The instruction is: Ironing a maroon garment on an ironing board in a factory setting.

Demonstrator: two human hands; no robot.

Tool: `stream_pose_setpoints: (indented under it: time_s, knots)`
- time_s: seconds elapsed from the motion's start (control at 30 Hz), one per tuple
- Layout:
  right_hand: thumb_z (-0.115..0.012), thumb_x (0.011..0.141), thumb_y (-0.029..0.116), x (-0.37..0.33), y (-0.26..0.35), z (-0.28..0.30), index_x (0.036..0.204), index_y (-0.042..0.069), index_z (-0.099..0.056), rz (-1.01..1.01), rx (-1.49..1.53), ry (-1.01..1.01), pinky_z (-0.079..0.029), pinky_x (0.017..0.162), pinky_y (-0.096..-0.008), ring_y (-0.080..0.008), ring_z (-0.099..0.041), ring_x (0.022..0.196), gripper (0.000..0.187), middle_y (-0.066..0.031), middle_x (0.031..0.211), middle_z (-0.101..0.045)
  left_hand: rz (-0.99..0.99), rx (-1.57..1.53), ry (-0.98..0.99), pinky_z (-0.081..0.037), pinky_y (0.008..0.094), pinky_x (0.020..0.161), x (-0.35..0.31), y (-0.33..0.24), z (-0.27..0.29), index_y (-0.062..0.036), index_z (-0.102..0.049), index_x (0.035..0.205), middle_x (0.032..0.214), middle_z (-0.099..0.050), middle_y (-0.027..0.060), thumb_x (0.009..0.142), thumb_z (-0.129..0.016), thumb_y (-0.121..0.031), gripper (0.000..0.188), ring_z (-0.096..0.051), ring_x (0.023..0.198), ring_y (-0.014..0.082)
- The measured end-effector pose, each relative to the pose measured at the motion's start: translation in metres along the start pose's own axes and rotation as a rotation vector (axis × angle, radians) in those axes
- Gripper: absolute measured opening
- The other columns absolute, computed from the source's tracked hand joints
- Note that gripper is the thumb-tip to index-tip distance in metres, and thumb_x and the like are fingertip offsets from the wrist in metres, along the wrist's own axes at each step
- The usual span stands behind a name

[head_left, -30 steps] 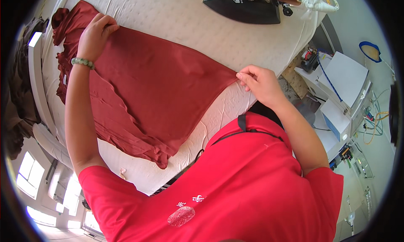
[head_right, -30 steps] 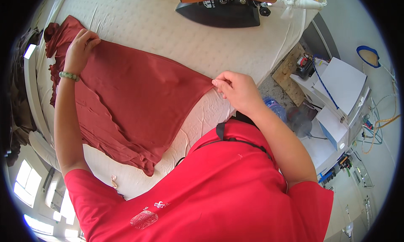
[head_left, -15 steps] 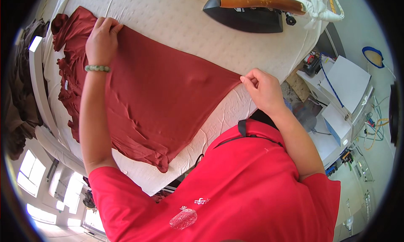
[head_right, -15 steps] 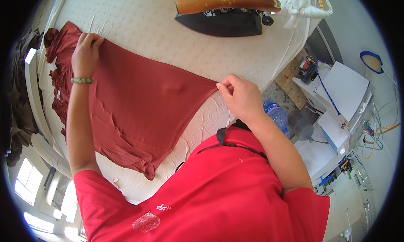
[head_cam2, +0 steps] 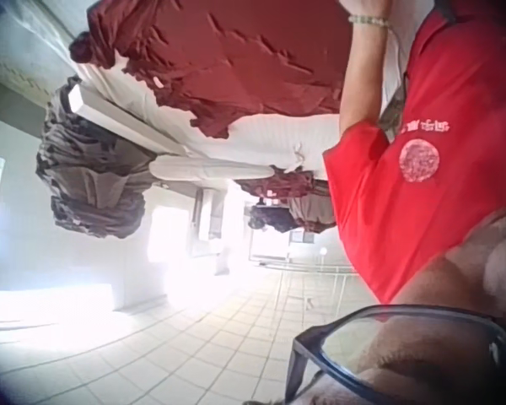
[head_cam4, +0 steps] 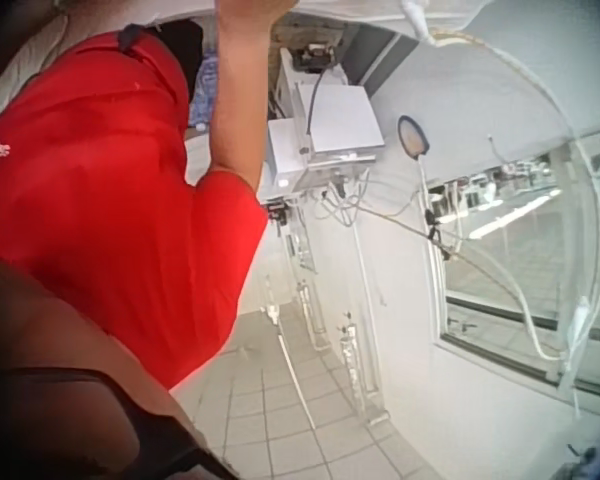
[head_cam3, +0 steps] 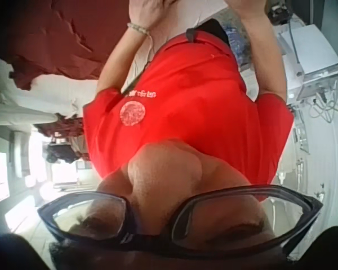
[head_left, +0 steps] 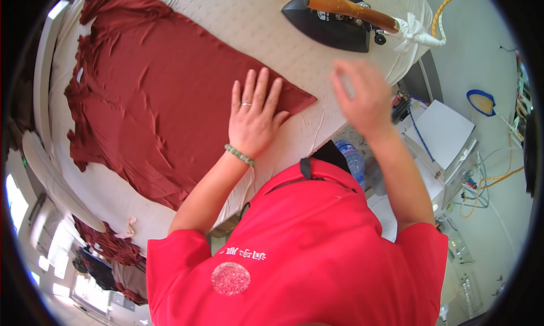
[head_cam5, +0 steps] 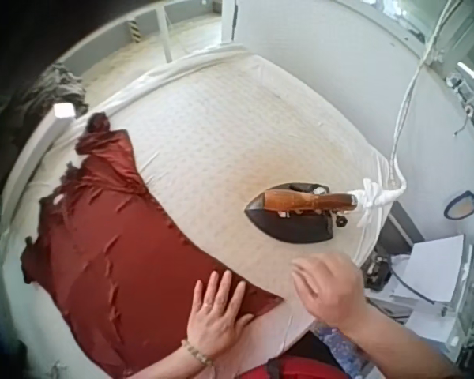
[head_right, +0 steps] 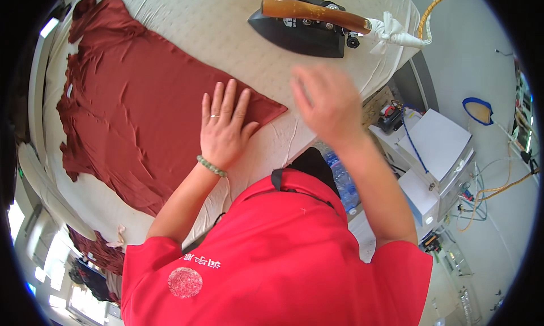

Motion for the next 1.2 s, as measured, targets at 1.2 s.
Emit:
stream_pose_setpoints:
  time_s: [1.2]
  knots:
    - [-0.071,0.094,0.033,0.166,0.082,-0.099,0.110,0.000,-0.071,-0.227,-0.038,0.601,-0.056,0.080,-0.0510,-0.0437,-0.071,0.090,0.036,-0.0239,0.095,-0.073,-0.012,-0.005,0.167,-0.054,0.0410,0.090,0.181,0.267,0.097,-0.0081,-0.067,0.113,0.113,-0.066,0.0101,0.091,-0.073,-0.015,0.023,-0.067,0.103,0.0318]
Point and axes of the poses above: each hand's wrist, its own x-axis towards the middle knuckle, its own z-axis out of the back of the hand, y = z × x, the point moved 4 cm from there along x, towards the middle knuckle
